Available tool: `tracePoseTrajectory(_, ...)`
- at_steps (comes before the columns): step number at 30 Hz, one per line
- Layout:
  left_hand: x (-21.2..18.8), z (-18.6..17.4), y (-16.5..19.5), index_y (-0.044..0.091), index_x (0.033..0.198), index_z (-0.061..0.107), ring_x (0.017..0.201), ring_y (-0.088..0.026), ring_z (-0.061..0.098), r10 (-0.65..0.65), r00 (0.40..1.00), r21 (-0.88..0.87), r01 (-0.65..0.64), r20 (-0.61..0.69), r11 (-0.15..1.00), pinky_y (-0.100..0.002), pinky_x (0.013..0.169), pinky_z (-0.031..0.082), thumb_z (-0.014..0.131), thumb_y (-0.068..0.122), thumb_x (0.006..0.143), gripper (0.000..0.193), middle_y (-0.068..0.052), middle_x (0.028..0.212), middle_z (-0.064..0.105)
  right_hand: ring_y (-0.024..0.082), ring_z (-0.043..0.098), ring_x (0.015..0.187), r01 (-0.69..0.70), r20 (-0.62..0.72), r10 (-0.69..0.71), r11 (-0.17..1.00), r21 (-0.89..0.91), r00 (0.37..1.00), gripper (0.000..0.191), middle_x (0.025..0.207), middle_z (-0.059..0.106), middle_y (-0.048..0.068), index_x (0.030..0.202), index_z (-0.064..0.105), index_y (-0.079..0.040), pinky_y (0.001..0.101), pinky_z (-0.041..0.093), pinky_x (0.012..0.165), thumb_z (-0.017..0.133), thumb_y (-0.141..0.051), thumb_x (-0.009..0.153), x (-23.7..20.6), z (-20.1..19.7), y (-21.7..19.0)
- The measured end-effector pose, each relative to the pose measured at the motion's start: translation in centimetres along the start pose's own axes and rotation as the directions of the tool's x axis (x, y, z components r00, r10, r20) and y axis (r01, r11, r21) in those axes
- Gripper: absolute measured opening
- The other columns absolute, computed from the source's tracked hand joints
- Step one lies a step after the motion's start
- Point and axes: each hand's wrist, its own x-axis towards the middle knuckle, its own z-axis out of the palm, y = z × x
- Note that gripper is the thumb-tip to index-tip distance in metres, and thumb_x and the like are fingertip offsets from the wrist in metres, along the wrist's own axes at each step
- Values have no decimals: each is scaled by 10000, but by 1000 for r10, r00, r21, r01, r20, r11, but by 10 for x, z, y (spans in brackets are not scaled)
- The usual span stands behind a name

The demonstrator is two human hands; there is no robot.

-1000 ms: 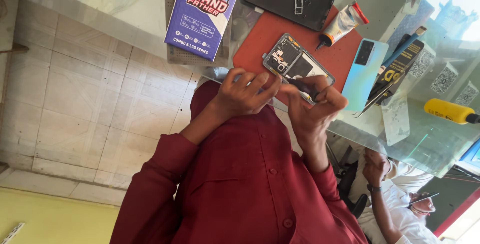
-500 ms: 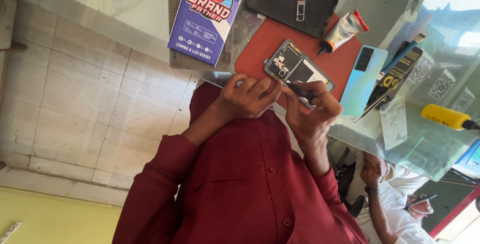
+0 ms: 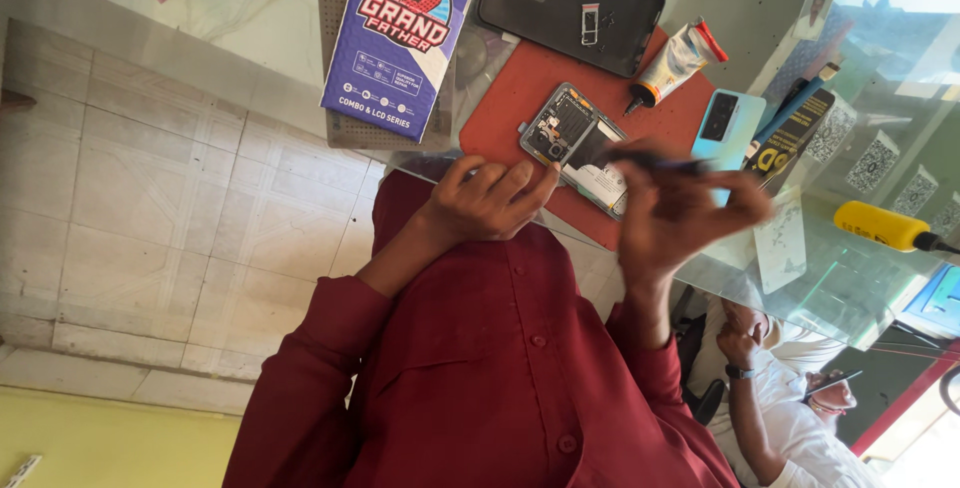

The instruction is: The person disassembles a smartphone, removes the back cover, and handles internal components including the battery and camera module. They use a screwdriver to remove screws and reposition parts on a workbench.

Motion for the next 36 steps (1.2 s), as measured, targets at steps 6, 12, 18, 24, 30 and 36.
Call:
tracePoseTrajectory(6, 3, -1, -2, 246, 1276, 740, 805, -98, 500, 18, 1000, 38, -18, -4, 999, -268, 759, 502, 622, 333, 1025, 291, 64, 1012, 636, 311, 774, 1010, 147, -161, -135, 987, 63, 978, 683, 1111, 718, 288, 1331, 190, -214, 382, 670, 945, 690, 176, 1078, 57, -6, 41)
tracePoseTrajectory(12, 5, -1, -4, 268, 1253, 745, 800, -72, 504, 19, 1000, 63, -18, -10, 998, -239, 746, 487, 595, 314, 1047, 260, 89, 987, 636, 310, 768, 1056, 184, -161, -171, 981, 69, 972, 649, 1178, 710, 277, 1318, 195, -209, 377, 658, 997, 660, 179, 1084, 81, 4, 66)
tracePoseTrajectory(18, 5, 0, -6, 290, 1227, 752, 767, -52, 494, 32, 999, 87, -32, 5, 996, -221, 728, 467, 589, 334, 1037, 255, 109, 988, 655, 315, 769, 1070, 117, -138, -106, 990, 74, 985, 633, 1192, 700, 280, 1308, 199, -204, 364, 647, 984, 650, 183, 1091, 83, 7, 73)
tracePoseTrajectory(24, 6, 2, -7, 312, 1211, 756, 770, -40, 498, 27, 999, 98, -24, -21, 995, -213, 725, 459, 601, 380, 1039, 241, 126, 975, 646, 308, 765, 1040, 114, -117, -98, 984, 134, 988, 630, 1197, 698, 275, 1298, 197, -208, 352, 659, 867, 638, 189, 1086, 85, 8, 75)
tracePoseTrajectory(30, 7, 5, -7, 312, 1209, 759, 768, -36, 492, 37, 999, 112, -33, -35, 993, -208, 720, 455, 604, 401, 1050, 239, 128, 969, 639, 310, 766, 1041, 109, -104, -94, 983, 145, 990, 620, 1209, 704, 275, 1284, 199, -215, 334, 658, 811, 641, 175, 1091, 85, 9, 79)
tracePoseTrajectory(36, 6, 5, -6, 304, 1216, 755, 774, -41, 500, 40, 999, 110, -37, -27, 993, -209, 719, 463, 596, 378, 1053, 240, 125, 979, 647, 311, 768, 1062, 126, -124, -114, 987, 95, 986, 626, 1198, 706, 274, 1293, 191, -220, 346, 647, 940, 645, 163, 1098, 83, 9, 80)
